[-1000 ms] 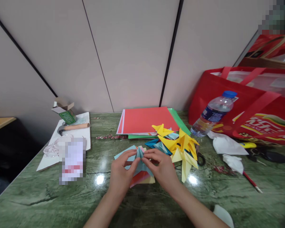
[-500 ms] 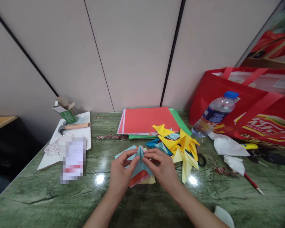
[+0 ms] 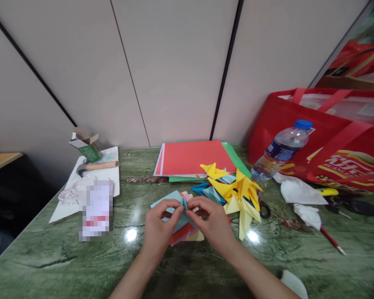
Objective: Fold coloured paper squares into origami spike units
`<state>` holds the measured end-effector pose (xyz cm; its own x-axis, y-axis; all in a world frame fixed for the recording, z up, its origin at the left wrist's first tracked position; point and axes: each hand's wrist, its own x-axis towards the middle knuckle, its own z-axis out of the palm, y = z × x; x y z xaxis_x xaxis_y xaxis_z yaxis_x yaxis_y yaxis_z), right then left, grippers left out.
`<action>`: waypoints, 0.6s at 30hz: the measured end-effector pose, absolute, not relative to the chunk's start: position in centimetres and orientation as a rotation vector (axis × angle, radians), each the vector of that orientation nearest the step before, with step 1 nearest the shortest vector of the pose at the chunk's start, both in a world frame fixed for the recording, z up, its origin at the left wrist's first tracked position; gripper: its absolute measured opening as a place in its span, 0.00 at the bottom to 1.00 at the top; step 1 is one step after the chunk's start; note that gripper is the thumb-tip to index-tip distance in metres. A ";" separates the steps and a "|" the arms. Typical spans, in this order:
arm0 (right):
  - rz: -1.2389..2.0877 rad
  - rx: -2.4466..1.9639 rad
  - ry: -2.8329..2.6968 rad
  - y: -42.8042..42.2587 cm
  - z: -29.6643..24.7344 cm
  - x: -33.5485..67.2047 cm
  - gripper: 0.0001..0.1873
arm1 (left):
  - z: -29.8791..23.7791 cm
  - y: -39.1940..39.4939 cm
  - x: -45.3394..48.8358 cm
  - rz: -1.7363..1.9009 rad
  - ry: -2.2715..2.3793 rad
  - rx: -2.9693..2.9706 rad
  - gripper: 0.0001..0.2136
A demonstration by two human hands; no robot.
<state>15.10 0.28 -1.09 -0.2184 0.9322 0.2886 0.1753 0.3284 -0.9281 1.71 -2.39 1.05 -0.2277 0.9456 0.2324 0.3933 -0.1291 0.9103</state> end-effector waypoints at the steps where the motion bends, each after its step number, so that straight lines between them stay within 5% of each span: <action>1: 1.009 -1.030 -1.617 0.2 -1.0 15.1 0.03 | 1.0 -2.4 1.7 1.358 1.605 1.517 0.02; 18: 0.987 -1.001 -1.497 -0.1 -0.1 15.2 0.01 | 0.1 -2.7 1.8 1.374 1.499 1.902 0.02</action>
